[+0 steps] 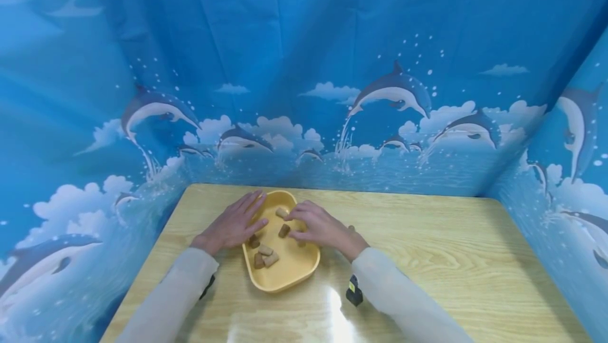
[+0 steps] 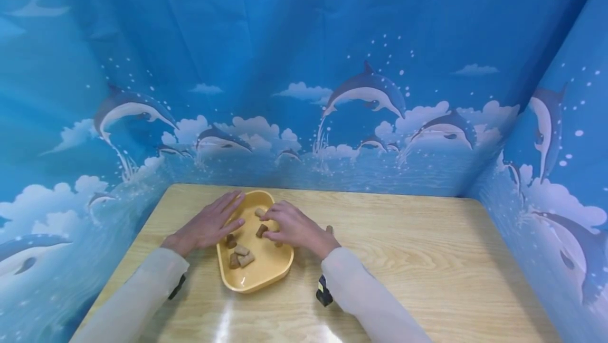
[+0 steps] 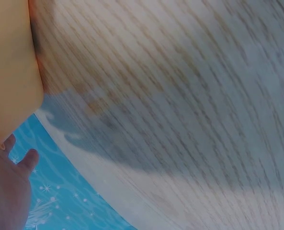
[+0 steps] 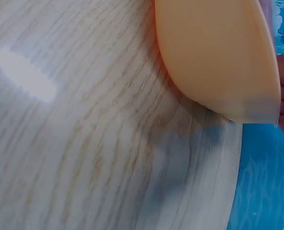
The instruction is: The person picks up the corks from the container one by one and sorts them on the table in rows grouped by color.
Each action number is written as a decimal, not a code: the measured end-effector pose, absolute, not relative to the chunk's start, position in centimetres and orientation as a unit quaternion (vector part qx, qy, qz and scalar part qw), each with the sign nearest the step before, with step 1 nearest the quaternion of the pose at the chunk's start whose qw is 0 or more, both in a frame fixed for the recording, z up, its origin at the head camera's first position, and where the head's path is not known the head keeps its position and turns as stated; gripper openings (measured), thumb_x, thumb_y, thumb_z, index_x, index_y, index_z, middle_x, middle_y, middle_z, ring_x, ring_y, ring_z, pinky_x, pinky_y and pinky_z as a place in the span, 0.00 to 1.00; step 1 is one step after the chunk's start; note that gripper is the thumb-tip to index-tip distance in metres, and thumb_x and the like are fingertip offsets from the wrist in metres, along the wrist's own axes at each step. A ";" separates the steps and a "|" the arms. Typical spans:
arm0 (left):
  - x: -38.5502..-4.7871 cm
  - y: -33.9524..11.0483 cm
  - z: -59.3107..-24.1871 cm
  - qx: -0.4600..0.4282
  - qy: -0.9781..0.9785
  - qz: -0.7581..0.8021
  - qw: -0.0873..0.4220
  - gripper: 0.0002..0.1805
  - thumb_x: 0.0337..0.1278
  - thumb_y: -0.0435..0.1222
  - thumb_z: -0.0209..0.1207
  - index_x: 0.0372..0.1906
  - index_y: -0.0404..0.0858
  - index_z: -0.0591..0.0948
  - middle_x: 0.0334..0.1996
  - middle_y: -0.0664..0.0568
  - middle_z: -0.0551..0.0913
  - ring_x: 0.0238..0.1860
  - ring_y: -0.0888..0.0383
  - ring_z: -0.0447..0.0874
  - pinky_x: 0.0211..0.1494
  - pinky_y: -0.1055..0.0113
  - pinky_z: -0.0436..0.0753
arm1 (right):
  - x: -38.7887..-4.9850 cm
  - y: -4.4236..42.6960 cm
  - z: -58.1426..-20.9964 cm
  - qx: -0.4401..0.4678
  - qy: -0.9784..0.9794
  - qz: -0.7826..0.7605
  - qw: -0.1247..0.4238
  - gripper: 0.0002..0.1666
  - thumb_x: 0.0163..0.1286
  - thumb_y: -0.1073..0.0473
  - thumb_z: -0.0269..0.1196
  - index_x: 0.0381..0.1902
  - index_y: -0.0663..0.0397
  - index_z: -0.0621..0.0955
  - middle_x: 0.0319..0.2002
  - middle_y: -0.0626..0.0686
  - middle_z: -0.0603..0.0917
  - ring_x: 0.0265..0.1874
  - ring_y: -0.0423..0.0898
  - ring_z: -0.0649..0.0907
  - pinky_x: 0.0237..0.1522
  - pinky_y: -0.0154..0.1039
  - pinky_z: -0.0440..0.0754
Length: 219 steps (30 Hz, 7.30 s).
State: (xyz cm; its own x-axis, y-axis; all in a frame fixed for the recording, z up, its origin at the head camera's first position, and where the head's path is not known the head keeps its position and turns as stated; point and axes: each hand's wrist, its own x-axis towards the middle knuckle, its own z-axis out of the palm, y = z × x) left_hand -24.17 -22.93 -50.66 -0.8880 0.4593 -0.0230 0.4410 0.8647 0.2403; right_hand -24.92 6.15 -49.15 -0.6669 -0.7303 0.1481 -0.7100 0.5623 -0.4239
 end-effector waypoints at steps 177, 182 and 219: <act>-24.1 -23.0 -50.6 0.232 0.964 0.120 0.050 0.44 0.87 0.60 0.44 0.91 0.43 0.48 0.91 0.43 0.47 0.89 0.36 0.50 0.88 0.35 0.57 | -23.8 24.3 -54.0 -0.201 0.924 -0.322 0.047 0.24 0.71 0.50 0.77 0.61 0.51 0.89 0.45 0.43 0.88 0.45 0.40 0.85 0.51 0.40 0.88; -24.1 -23.0 -50.4 0.233 0.964 0.114 0.050 0.44 0.87 0.60 0.44 0.91 0.42 0.48 0.91 0.42 0.48 0.89 0.36 0.50 0.88 0.35 0.57 | -23.8 24.2 -54.1 -0.200 0.924 -0.322 0.052 0.23 0.72 0.49 0.77 0.60 0.50 0.90 0.45 0.42 0.88 0.44 0.39 0.84 0.50 0.40 0.87; -24.2 -22.9 -50.5 0.233 0.963 0.124 0.053 0.44 0.87 0.59 0.44 0.91 0.42 0.48 0.91 0.43 0.47 0.89 0.36 0.50 0.89 0.35 0.57 | -23.7 24.2 -54.3 -0.200 0.927 -0.315 0.045 0.24 0.69 0.49 0.79 0.60 0.49 0.90 0.42 0.42 0.86 0.42 0.40 0.81 0.47 0.40 0.84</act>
